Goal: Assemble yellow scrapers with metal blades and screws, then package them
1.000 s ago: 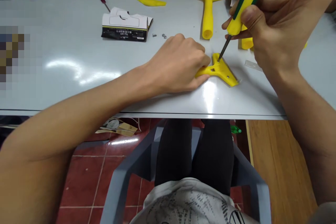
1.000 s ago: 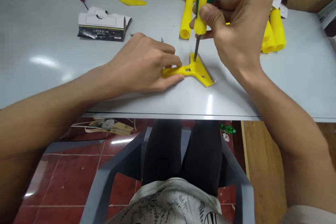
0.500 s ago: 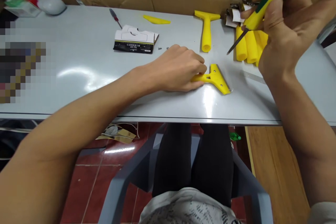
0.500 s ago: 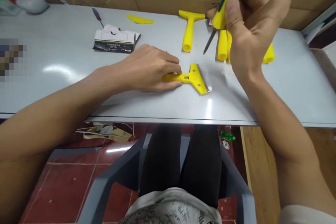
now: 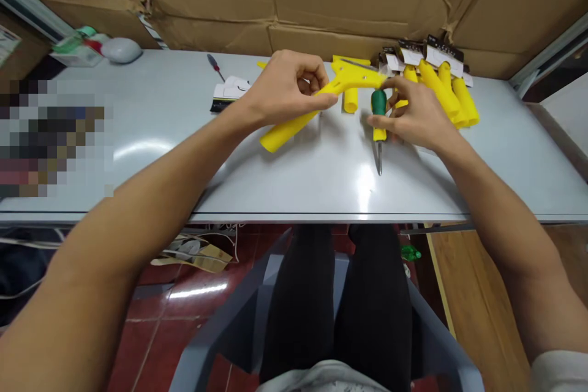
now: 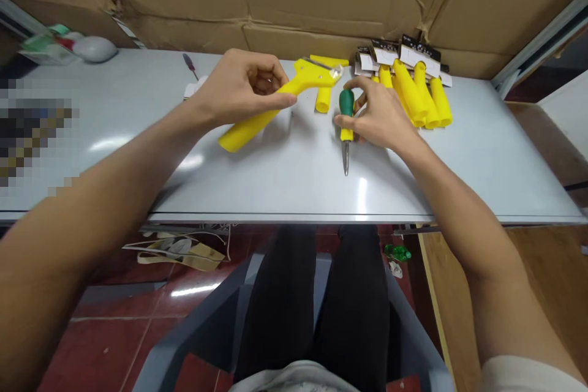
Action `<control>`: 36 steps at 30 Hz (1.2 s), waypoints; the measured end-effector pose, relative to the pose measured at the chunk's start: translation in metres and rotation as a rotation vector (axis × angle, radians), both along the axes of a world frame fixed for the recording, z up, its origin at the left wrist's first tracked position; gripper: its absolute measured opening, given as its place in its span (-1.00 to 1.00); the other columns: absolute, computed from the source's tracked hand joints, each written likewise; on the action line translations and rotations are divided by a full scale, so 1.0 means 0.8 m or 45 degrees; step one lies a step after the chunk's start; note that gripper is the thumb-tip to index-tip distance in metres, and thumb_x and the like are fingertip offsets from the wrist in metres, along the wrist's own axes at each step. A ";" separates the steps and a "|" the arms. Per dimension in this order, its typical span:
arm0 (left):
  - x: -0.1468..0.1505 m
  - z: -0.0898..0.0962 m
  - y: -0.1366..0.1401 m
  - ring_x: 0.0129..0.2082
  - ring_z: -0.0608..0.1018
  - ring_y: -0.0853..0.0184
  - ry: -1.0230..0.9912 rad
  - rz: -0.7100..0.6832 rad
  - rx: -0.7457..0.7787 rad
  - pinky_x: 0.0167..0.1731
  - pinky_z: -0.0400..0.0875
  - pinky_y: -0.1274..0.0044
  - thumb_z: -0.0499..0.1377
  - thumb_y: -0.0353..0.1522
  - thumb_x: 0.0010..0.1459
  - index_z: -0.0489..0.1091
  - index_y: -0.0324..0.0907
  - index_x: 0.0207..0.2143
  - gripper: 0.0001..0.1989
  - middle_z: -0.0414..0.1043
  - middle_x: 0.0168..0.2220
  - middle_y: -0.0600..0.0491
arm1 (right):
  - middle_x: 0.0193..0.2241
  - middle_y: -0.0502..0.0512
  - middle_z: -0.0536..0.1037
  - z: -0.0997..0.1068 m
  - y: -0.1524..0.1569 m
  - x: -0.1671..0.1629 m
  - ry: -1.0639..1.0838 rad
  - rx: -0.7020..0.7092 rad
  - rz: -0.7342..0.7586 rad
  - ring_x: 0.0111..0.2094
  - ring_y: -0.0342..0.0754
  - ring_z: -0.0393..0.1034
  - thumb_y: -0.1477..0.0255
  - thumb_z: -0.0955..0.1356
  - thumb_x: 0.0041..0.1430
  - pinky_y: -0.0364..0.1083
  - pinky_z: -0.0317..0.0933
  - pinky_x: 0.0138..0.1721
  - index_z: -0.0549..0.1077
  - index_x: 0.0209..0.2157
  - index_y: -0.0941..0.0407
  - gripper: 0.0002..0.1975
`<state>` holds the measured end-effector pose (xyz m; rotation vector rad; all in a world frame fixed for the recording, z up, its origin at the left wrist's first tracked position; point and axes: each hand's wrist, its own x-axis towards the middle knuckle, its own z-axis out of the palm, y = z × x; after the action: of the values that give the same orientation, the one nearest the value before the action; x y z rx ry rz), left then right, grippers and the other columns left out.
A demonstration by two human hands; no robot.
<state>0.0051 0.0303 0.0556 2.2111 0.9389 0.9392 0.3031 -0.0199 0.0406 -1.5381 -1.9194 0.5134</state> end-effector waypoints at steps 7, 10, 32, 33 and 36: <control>0.009 -0.019 0.013 -0.32 0.52 0.24 -0.259 0.198 -0.114 -0.31 0.39 0.27 0.59 0.10 0.06 0.41 0.01 -0.34 -0.46 0.56 -0.36 0.07 | -0.31 0.09 0.72 -0.007 -0.008 -0.008 -0.251 -0.059 0.153 -0.33 0.18 0.66 0.17 0.65 0.27 0.27 0.59 0.04 0.74 0.25 0.07 -0.43; -0.002 -0.018 0.028 -0.32 0.47 0.26 -0.236 0.319 -0.138 -0.29 0.34 0.28 0.63 0.24 -0.01 0.38 0.01 -0.32 -0.32 0.48 -0.39 0.11 | -0.28 0.13 0.74 -0.010 -0.005 -0.004 -0.245 0.092 0.123 -0.24 0.23 0.66 0.14 0.60 0.37 0.31 0.57 0.13 0.75 0.21 0.03 -0.54; -0.110 0.015 0.062 -0.29 0.31 0.21 0.973 0.240 0.353 -0.12 0.32 0.28 0.57 0.45 -0.12 0.71 0.06 -0.18 -0.22 0.53 -0.33 0.06 | 0.30 0.13 0.70 -0.009 0.001 -0.011 0.702 0.112 0.122 0.01 0.26 0.71 -0.28 0.54 0.32 0.44 0.70 0.16 0.58 0.36 -0.26 -0.28; -0.133 0.011 0.081 -0.31 0.21 0.23 0.993 0.293 0.337 -0.15 0.26 0.27 0.57 0.53 -0.34 0.65 0.09 -0.34 -0.17 0.43 -0.44 0.07 | 0.33 0.13 0.68 -0.009 0.002 -0.010 0.733 0.107 0.125 0.05 0.29 0.70 -0.26 0.56 0.30 0.46 0.69 0.17 0.58 0.36 -0.28 -0.28; -0.166 -0.009 0.117 -0.31 0.16 0.26 0.994 0.297 0.131 -0.15 0.11 0.27 0.55 0.60 -0.59 0.61 0.12 -0.43 -0.08 0.43 -0.52 0.14 | 0.36 0.12 0.66 -0.007 0.003 -0.008 0.792 0.084 0.139 0.08 0.31 0.70 -0.33 0.60 0.19 0.45 0.69 0.18 0.56 0.39 -0.32 -0.17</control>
<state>-0.1279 0.1236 0.0485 2.6402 1.5370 0.1754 0.2967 -0.0176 0.0349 -1.0639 -1.5148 0.8512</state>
